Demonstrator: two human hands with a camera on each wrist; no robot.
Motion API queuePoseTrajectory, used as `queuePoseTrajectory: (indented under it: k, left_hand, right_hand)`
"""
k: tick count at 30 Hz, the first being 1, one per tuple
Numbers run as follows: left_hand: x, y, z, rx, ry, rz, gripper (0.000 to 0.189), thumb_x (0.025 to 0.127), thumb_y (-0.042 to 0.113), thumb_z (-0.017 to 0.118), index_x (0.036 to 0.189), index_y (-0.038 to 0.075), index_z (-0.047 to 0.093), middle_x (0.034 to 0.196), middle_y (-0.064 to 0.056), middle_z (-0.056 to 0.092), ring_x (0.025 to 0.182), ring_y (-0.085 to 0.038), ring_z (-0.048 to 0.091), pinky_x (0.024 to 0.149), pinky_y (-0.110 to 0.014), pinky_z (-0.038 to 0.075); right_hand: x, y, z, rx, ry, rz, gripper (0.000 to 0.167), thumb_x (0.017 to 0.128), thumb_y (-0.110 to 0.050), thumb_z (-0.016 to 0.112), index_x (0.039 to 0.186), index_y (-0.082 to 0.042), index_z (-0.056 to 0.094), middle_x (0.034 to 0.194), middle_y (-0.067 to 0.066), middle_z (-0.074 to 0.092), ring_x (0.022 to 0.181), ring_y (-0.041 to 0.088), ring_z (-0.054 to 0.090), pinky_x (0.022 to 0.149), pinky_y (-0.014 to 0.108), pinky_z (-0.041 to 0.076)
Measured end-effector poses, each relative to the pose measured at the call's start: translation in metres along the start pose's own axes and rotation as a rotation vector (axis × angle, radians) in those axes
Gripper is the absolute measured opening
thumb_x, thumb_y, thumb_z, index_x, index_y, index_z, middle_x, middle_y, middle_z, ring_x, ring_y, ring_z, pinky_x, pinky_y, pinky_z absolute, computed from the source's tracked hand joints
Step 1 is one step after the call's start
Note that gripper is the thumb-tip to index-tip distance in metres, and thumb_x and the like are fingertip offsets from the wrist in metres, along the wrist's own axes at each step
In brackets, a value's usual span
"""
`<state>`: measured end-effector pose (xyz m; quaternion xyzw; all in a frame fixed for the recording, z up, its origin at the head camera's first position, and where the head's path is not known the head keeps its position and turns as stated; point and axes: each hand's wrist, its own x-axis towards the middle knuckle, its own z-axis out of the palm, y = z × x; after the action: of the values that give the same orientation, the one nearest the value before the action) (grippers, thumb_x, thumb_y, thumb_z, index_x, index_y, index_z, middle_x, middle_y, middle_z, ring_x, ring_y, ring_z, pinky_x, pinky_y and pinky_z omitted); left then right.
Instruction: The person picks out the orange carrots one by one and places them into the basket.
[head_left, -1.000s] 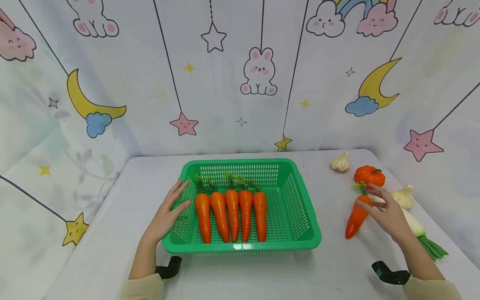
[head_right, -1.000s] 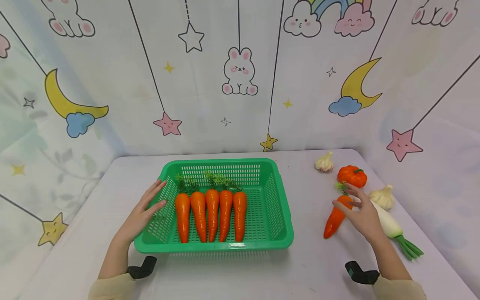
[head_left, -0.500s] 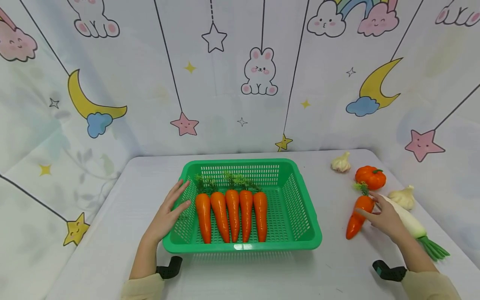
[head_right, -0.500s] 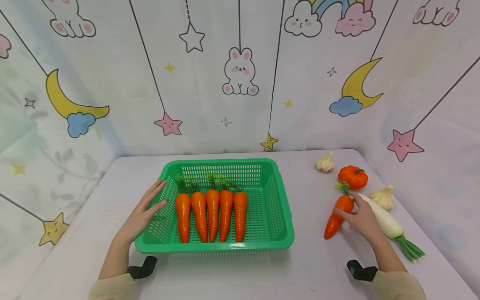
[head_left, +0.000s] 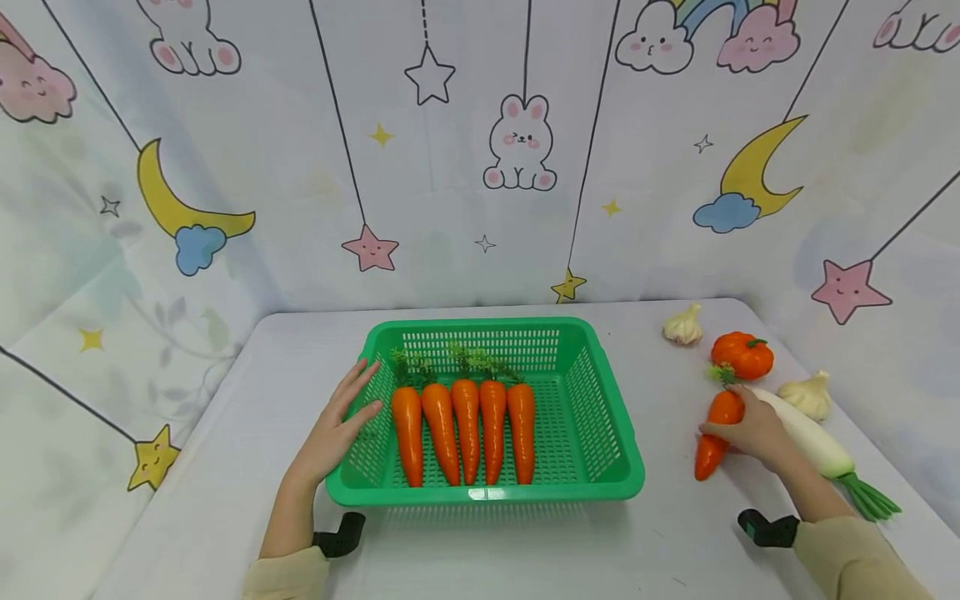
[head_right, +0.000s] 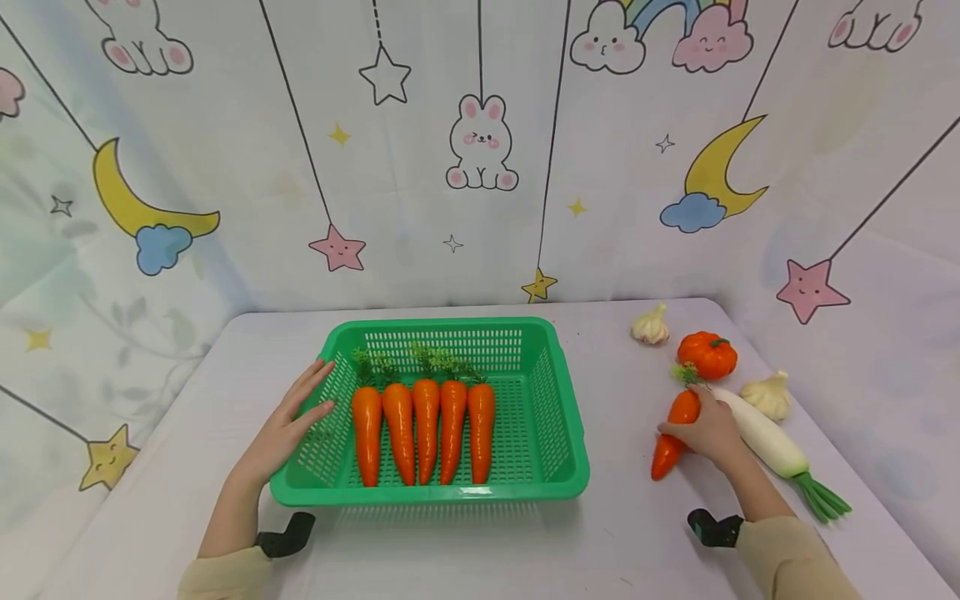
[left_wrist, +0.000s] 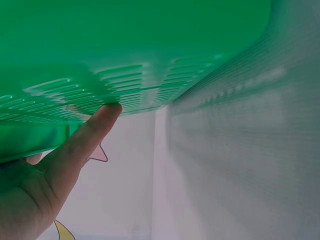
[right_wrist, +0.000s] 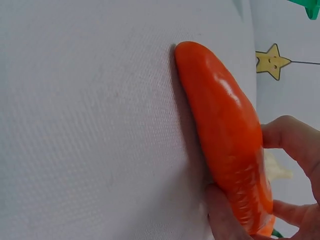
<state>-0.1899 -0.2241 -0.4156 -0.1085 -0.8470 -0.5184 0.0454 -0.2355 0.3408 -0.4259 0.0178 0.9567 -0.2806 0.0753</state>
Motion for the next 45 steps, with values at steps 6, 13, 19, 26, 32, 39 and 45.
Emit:
queuePoseTrajectory:
  k: [6, 13, 19, 26, 32, 39, 45]
  left_hand:
    - [0.0, 0.0, 0.001, -0.003, -0.003, -0.001, 0.054, 0.095, 0.024, 0.049, 0.145, 0.018, 0.029, 0.152, -0.004, 0.009, 0.138, -0.032, 0.003, 0.096, -0.07, 0.011]
    - [0.0, 0.0, 0.0, 0.003, -0.003, -0.001, 0.054, 0.095, 0.024, 0.049, 0.145, 0.018, 0.029, 0.152, -0.005, 0.008, 0.137, -0.033, 0.003, 0.096, -0.07, 0.011]
    - [-0.001, 0.0, -0.001, 0.004, 0.0, -0.002, 0.054, 0.095, 0.023, 0.049, 0.145, 0.018, 0.029, 0.152, -0.005, 0.009, 0.137, -0.033, 0.003, 0.095, -0.071, 0.011]
    - [-0.001, -0.001, 0.0, -0.001, 0.001, 0.0, 0.053, 0.095, 0.023, 0.049, 0.145, 0.016, 0.03, 0.152, -0.006, 0.009, 0.137, -0.034, 0.003, 0.096, -0.071, 0.011]
    - [-0.002, 0.009, 0.0, -0.004, -0.001, -0.006, 0.052, 0.096, 0.019, 0.048, 0.144, 0.014, 0.03, 0.152, -0.009, 0.009, 0.137, -0.036, 0.003, 0.096, -0.07, 0.011]
    - [-0.006, 0.034, -0.002, -0.025, -0.008, -0.013, 0.052, 0.095, 0.012, 0.047, 0.143, 0.004, 0.03, 0.15, -0.018, 0.009, 0.135, -0.042, 0.004, 0.094, -0.072, 0.01]
    - [-0.002, 0.009, -0.001, 0.004, -0.004, -0.004, 0.053, 0.095, 0.018, 0.048, 0.144, 0.013, 0.03, 0.152, -0.011, 0.009, 0.137, -0.037, 0.004, 0.095, -0.071, 0.012]
  right_hand:
    - [0.0, 0.002, -0.002, 0.047, -0.013, 0.028, 0.092, 0.08, -0.037, 0.068, 0.135, 0.012, 0.015, 0.119, 0.04, 0.03, 0.097, 0.048, 0.038, 0.073, 0.051, 0.045]
    - [-0.005, -0.016, -0.011, 0.2, -0.032, -0.018, 0.089, 0.084, -0.03, 0.067, 0.141, 0.007, 0.011, 0.13, 0.041, 0.019, 0.097, 0.045, 0.045, 0.065, 0.034, 0.054]
    - [-0.007, -0.051, -0.017, 0.263, -0.028, -0.118, 0.086, 0.083, -0.025, 0.068, 0.144, 0.001, 0.012, 0.136, 0.037, 0.017, 0.088, 0.034, 0.052, 0.064, 0.031, 0.053]
    - [-0.011, -0.1, -0.019, 0.326, -0.053, -0.218, 0.084, 0.082, -0.02, 0.069, 0.145, -0.007, 0.016, 0.137, 0.031, 0.021, 0.094, 0.038, 0.052, 0.066, 0.035, 0.053]
    - [-0.014, -0.134, -0.017, 0.417, -0.13, -0.283, 0.08, 0.083, -0.015, 0.067, 0.146, -0.011, 0.018, 0.141, 0.03, 0.018, 0.098, 0.038, 0.05, 0.069, 0.039, 0.053]
    - [-0.009, -0.16, -0.005, 0.461, -0.204, -0.35, 0.079, 0.082, -0.011, 0.067, 0.145, -0.008, 0.02, 0.14, 0.028, 0.022, 0.096, 0.035, 0.05, 0.069, 0.039, 0.054]
    - [-0.001, -0.174, 0.01, 0.46, -0.262, -0.382, 0.078, 0.081, -0.011, 0.068, 0.143, -0.006, 0.022, 0.139, 0.026, 0.025, 0.095, 0.035, 0.051, 0.069, 0.039, 0.053]
